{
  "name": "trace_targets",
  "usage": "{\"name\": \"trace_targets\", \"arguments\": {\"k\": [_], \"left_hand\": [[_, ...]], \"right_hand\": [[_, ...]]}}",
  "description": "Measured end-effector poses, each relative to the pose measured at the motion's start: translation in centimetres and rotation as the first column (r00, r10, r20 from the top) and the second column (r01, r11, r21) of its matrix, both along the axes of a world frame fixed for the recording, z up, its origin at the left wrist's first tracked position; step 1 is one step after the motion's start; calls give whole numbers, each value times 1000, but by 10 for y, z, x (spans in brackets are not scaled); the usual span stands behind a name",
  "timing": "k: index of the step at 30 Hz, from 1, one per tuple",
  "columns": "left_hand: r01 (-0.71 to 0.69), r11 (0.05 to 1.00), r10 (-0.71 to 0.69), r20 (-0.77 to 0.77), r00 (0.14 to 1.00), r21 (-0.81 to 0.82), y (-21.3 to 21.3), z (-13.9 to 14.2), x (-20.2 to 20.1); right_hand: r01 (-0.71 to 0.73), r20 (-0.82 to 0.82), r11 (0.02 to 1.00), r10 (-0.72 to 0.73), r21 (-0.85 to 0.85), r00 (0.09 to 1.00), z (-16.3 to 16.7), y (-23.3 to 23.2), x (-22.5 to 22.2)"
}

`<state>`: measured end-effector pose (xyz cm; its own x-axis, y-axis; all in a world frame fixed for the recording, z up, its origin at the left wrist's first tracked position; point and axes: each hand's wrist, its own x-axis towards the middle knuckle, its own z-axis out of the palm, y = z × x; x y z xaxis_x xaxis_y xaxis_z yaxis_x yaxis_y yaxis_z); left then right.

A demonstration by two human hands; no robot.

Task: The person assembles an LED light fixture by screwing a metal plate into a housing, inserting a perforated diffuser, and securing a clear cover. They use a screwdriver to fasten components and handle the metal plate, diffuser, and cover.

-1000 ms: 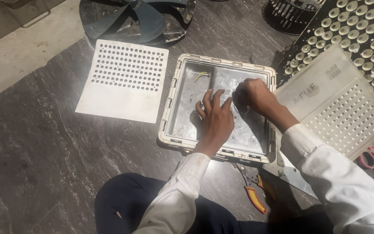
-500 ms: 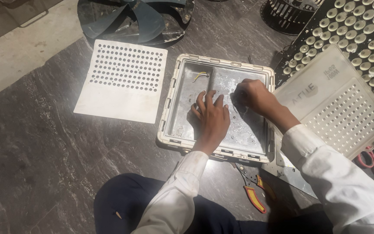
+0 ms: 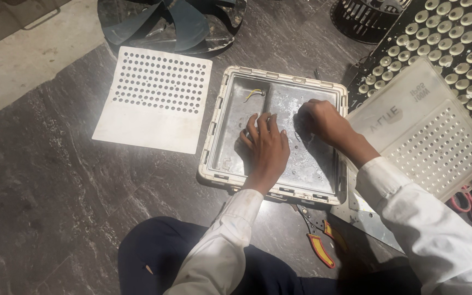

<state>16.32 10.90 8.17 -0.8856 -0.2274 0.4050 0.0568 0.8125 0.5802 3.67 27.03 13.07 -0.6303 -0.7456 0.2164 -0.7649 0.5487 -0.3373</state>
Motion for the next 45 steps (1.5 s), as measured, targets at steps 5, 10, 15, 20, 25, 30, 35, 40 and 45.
{"name": "trace_targets", "arguments": {"k": [5,10,15,20,25,30,35,40,45], "left_hand": [[-19,1000,18,-42,999,-19,0,1,-1],[-8,1000,8,-32,999,-8,0,1,0],[1,1000,-1,0,1000,-5,0,5,0],[1,1000,-1,11,1000,10,0,8,2],[5,1000,-5,4,1000,20,1,7,1],[-6,1000,6,-3,1000,29,2,2,-1],[2,1000,0,-60,998,27,4,-5,-7],[2,1000,-1,-73,997,21,4,-7,-8],[35,999,-35,-19,999,25,2,-3,-3]], "right_hand": [[11,-31,1000,-11,12,999,-1,1,-1],[78,26,995,-80,54,996,0,1,-4],[89,20,995,-90,43,996,0,1,-3],[69,23,997,-70,35,997,-1,3,-6],[89,101,994,-96,69,990,-3,6,-16],[107,31,990,-110,92,993,-7,6,-18],[145,51,984,-150,105,987,-6,4,-18],[177,42,977,-183,121,982,-4,4,-17],[205,96,973,-215,108,972,-3,3,-15]]}}
